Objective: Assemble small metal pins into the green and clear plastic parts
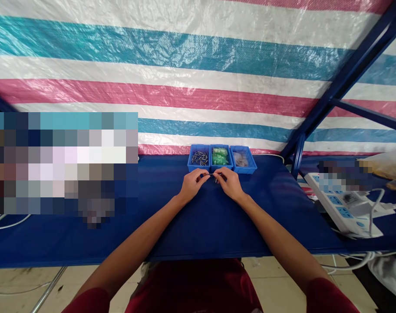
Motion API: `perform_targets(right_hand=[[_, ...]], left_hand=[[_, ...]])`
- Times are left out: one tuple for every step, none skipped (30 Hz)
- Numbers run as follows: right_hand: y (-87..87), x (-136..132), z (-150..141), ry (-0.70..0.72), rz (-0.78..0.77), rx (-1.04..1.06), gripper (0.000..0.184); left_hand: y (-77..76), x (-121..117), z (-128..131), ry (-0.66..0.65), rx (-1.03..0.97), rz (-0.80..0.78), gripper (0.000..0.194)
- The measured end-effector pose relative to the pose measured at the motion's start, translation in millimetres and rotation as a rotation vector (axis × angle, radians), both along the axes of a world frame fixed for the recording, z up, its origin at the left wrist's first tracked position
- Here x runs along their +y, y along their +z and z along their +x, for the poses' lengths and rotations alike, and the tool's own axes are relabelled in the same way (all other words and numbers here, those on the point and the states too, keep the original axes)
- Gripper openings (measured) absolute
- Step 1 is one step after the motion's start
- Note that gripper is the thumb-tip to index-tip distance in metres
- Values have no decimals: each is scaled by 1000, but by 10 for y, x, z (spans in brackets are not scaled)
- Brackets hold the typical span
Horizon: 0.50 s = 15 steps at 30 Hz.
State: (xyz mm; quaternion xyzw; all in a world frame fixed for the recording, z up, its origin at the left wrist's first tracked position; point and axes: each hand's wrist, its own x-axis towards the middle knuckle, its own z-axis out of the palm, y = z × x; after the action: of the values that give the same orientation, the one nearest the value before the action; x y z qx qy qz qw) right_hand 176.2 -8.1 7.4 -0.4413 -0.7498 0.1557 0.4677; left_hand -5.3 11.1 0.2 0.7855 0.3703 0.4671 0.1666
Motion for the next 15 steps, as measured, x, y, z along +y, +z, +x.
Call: perform_targets(right_hand=[[-3,2,0,-1,4,-1,32],[-9,4,1,-2,8,-4,33],[-16,7,2,-2,10,-6,33],[-25,11,3,-1,6,-4,33],[-33,15,4,-2,2,3,32],[-41,19,6,-2,-3,12,31],[-46,22,7,-1,-7,23,31],[-50,24,8,1,-8,31,30],[-50,25,8,5,-7,32,29],[-48,25,8,10,-4,27,29],[-44,24,7,17,-1,18,29],[-40,22,5,25,0,7,29],[-35,20,3,32,0,-4,30],[-32,18,1,37,-3,-15,31],[-30,16,-1,41,-4,-21,31]], left_hand=[[2,2,-2,-6,1,14,23],[3,5,-3,-9,-1,28,23],[3,9,-4,-10,-2,41,24],[0,12,-5,-10,-2,51,25],[-3,15,-6,-8,2,57,25],[-7,18,-7,-4,7,59,26],[-11,19,-8,1,12,55,27],[-14,18,-8,7,14,49,28],[-15,15,-9,16,10,45,29],[-14,10,-9,28,0,45,29],[-10,3,-9,43,-15,47,29],[-4,-4,-8,56,-36,48,29],[4,-13,-6,64,-59,45,29],[13,-20,-2,64,-84,35,28],[22,-27,3,56,-111,18,27]])
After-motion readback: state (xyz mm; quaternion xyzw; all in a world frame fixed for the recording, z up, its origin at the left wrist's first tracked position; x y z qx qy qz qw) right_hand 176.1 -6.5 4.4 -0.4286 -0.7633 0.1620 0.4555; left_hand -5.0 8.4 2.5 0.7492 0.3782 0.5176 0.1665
